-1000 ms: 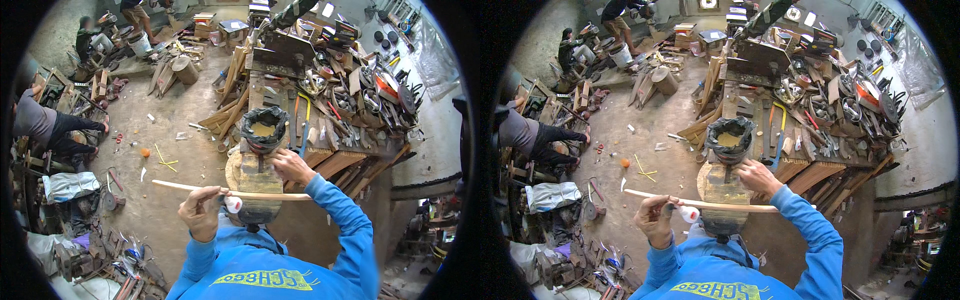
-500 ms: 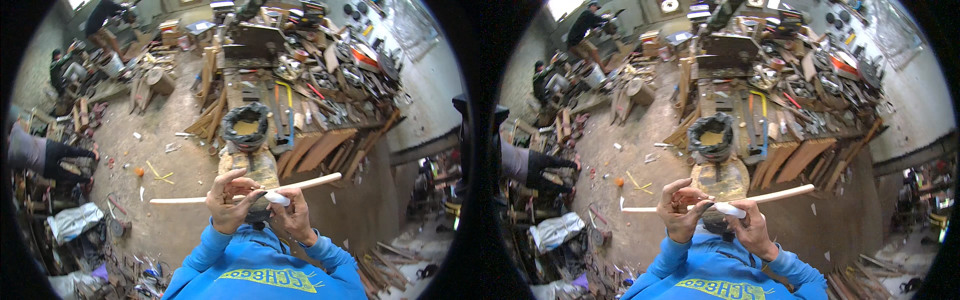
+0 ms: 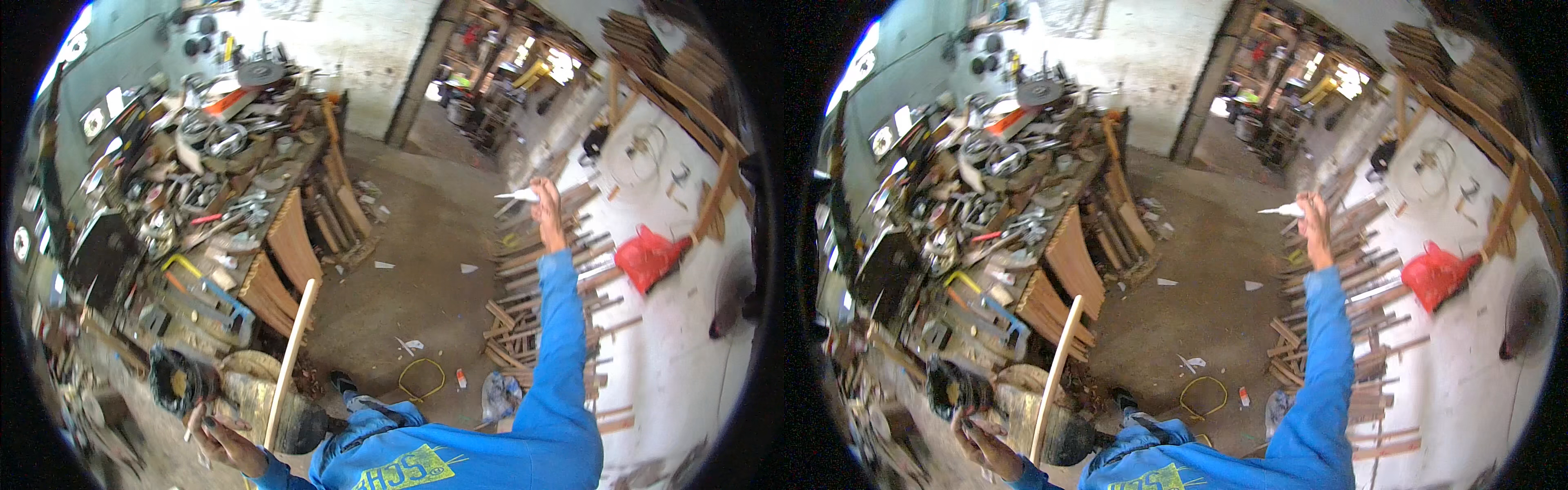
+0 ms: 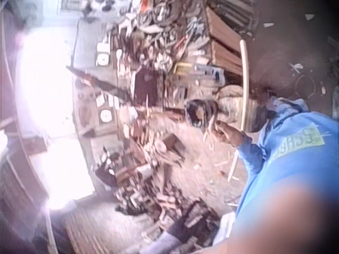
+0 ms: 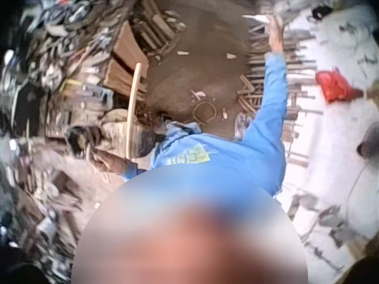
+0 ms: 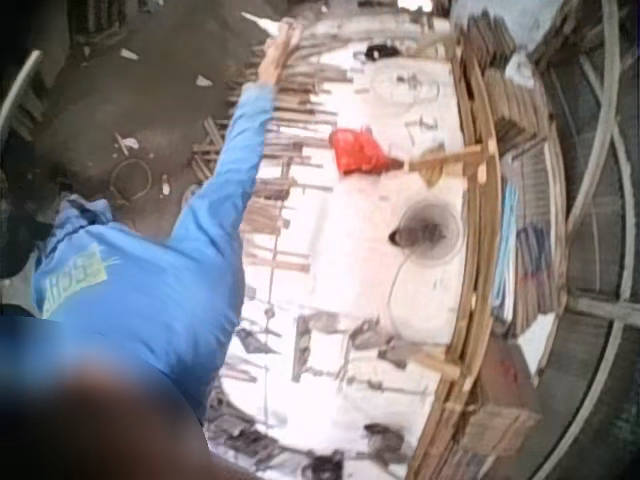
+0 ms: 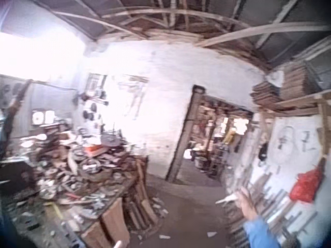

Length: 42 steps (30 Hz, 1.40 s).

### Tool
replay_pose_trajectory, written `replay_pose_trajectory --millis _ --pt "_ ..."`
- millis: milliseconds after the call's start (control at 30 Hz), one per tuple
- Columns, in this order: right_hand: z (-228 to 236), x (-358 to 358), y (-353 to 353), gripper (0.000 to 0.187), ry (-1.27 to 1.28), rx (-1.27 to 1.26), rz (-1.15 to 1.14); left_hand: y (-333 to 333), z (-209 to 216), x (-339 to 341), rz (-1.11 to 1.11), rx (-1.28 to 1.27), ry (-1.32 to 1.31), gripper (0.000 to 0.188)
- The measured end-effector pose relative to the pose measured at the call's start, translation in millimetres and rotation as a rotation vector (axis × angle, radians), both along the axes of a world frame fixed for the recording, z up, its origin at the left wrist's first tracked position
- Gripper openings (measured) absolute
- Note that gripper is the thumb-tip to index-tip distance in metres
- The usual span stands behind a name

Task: The person applies glue from a white tube to a long wooden dowel resting on a workbench. They then use a small piece of cloth to wipe the dowel and the workbench surface.

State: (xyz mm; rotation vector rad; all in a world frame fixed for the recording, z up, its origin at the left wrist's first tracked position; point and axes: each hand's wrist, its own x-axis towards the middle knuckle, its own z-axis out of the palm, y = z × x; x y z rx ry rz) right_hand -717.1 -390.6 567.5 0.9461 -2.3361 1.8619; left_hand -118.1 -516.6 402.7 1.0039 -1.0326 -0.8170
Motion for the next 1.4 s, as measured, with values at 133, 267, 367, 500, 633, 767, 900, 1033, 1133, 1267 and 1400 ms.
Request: replay_pose_trajectory --millis 133,267,367,500,633,767,900,1033,1133,1267,1400 --pt "34 -81 53 0.035 0.035 0.119 -0.17 8 13 -20 0.056 0.15 -0.118 0.03" --pt "52 -106 79 0.036 0.065 0.129 -0.198 3 17 -26 0.023 0.186 -0.043 0.034" --pt "57 -105 86 0.032 0.037 0.092 -0.17 -1 13 -25 0.054 0.07 -0.089 0.034" --pt "58 -102 83 0.03 -0.026 0.07 -0.156 -2 9 -19 0.081 0.111 -0.065 0.034" --pt "55 -106 76 0.029 -0.001 0.091 -0.112 -2 4 -15 0.109 0.151 0.004 0.033" --pt "54 -112 74 0.03 0.064 0.112 -0.082 -3 -10 -8 0.16 0.108 -0.077 0.033" --pt "55 -112 69 0.03 0.129 0.102 -0.056 -7 -45 11 0.176 0.087 -0.055 0.029" --pt "58 -110 63 0.024 0.12 0.1 -0.079 -11 -81 30 0.237 0.01 -0.213 0.025" --pt "58 -114 69 0.026 0.096 0.078 -0.067 -12 -82 34 0.26 -0.033 -0.328 0.024" --pt "40 -109 68 0.036 -0.007 -0.06 -0.007 -6 -49 18 -0.05 -0.004 0.109 0.037" --pt "-22 -18 16 0.044 -0.255 -0.239 0.484 6 -13 1 -0.242 0.047 -0.034 0.031"
